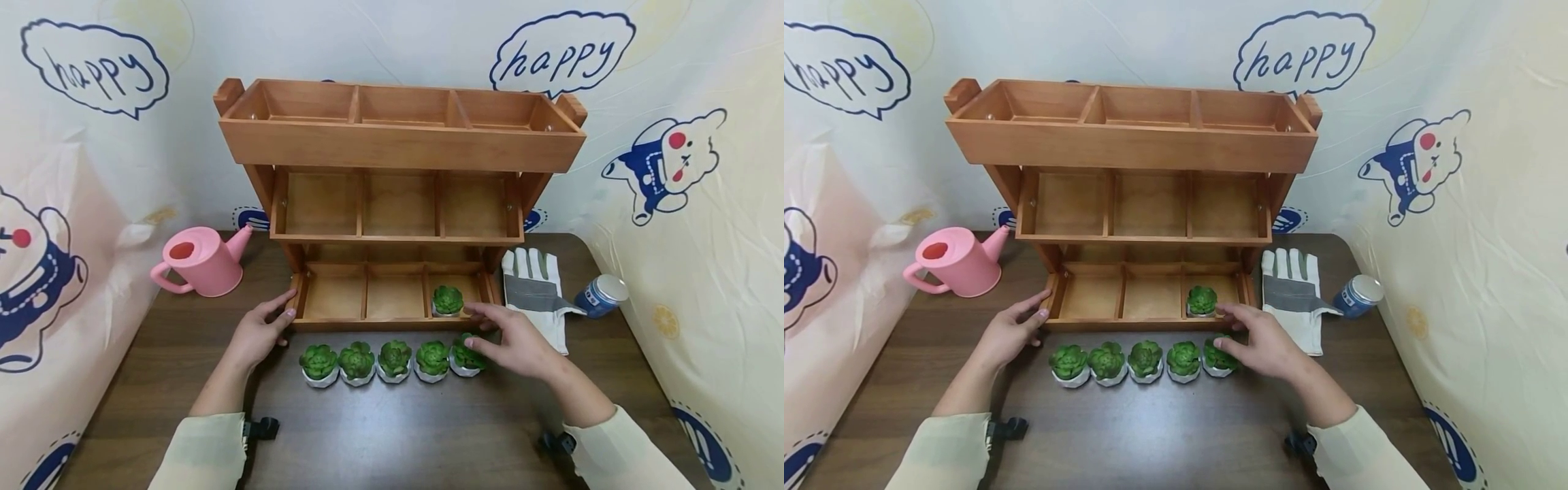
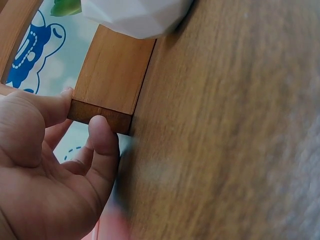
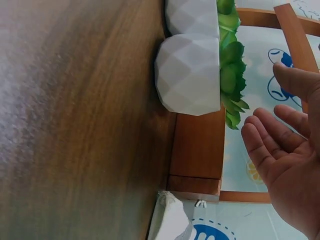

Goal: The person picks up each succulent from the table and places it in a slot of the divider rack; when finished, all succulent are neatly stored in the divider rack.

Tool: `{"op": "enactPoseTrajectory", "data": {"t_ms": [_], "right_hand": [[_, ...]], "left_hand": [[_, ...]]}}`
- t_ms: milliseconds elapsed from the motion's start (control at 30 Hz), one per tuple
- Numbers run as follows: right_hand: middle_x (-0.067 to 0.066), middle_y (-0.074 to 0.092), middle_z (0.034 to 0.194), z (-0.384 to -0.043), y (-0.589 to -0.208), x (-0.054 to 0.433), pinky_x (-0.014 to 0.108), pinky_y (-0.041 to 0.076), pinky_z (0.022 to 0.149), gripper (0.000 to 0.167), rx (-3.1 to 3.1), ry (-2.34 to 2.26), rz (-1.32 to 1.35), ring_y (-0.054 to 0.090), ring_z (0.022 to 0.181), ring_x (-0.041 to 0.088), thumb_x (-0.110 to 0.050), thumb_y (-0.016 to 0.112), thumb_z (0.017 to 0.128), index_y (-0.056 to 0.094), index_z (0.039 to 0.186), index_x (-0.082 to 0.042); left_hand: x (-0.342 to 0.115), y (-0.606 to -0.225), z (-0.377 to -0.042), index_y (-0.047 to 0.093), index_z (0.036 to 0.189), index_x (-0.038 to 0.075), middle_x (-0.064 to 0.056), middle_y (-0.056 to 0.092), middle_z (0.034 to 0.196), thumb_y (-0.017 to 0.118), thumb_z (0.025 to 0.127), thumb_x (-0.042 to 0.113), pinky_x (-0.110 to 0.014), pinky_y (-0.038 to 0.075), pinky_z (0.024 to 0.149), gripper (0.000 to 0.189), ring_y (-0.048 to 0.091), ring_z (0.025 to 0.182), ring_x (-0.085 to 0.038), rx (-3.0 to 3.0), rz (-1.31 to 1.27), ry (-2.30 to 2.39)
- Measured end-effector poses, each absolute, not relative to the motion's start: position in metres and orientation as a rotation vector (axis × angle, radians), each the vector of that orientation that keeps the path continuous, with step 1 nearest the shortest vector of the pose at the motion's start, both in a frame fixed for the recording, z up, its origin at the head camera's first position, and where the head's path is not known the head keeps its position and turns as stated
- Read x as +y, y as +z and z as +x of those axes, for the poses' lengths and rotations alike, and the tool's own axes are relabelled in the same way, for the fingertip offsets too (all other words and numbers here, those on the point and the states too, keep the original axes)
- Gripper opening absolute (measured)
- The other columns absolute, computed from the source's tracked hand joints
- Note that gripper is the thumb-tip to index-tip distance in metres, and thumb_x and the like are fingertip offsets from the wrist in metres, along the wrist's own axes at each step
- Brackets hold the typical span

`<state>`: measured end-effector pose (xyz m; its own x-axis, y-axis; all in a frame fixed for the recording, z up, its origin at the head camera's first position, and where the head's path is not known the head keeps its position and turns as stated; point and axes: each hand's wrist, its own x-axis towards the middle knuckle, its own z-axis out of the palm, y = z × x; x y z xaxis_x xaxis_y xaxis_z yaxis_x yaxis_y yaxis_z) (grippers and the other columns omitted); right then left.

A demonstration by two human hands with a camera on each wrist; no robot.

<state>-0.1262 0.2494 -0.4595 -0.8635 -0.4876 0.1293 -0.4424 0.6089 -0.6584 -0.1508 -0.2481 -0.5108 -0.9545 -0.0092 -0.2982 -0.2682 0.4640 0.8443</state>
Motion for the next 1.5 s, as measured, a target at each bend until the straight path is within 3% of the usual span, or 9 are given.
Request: {"op": "enactPoseTrajectory", "data": {"t_ms": [400, 700, 967, 1500], "right_hand": [[0.006, 0.065, 0.137, -0.116, -0.47, 0.248, 0.052, 0.055, 0.097, 0.061, 2.688, -1.13, -0.843, 0.067, 0.115, 0.023, -0.033, 0.084, 0.089, 0.061, 0.141, -0.01], [-0.002, 0.061, 0.143, -0.115, -0.475, 0.249, 0.047, 0.049, 0.107, 0.078, 2.648, -1.041, -0.77, 0.059, 0.129, 0.019, -0.045, 0.09, 0.081, 0.059, 0.144, -0.011], [0.005, 0.058, 0.146, -0.113, -0.48, 0.248, 0.05, 0.05, 0.104, 0.089, 2.611, -0.936, -0.703, 0.06, 0.125, 0.022, -0.04, 0.093, 0.077, 0.052, 0.152, -0.016], [0.003, 0.066, 0.13, -0.115, -0.486, 0.249, 0.043, 0.056, 0.092, 0.08, 2.62, -0.868, -0.751, 0.065, 0.11, 0.017, -0.031, 0.092, 0.081, 0.054, 0.149, -0.014]], "left_hand": [[-0.249, -0.512, -0.151, 0.046, 0.157, 0.038, -0.021, 0.035, 0.157, 0.06, 0.105, 0.043, -0.037, 0.06, 0.073, 0.054, 0.056, 0.103, -0.035, 2.456, -0.231, 1.49], [-0.248, -0.513, -0.151, 0.045, 0.157, 0.037, -0.02, 0.034, 0.158, 0.059, 0.105, 0.043, -0.036, 0.061, 0.075, 0.054, 0.053, 0.111, -0.036, 2.453, -0.232, 1.49], [-0.248, -0.512, -0.15, 0.046, 0.157, 0.038, -0.02, 0.035, 0.157, 0.06, 0.106, 0.041, -0.036, 0.061, 0.075, 0.053, 0.053, 0.11, -0.035, 2.45, -0.228, 1.498], [-0.248, -0.513, -0.15, 0.046, 0.158, 0.033, -0.02, 0.04, 0.152, 0.058, 0.107, 0.04, -0.035, 0.061, 0.072, 0.053, 0.054, 0.108, -0.034, 2.471, -0.2, 1.518]]}}
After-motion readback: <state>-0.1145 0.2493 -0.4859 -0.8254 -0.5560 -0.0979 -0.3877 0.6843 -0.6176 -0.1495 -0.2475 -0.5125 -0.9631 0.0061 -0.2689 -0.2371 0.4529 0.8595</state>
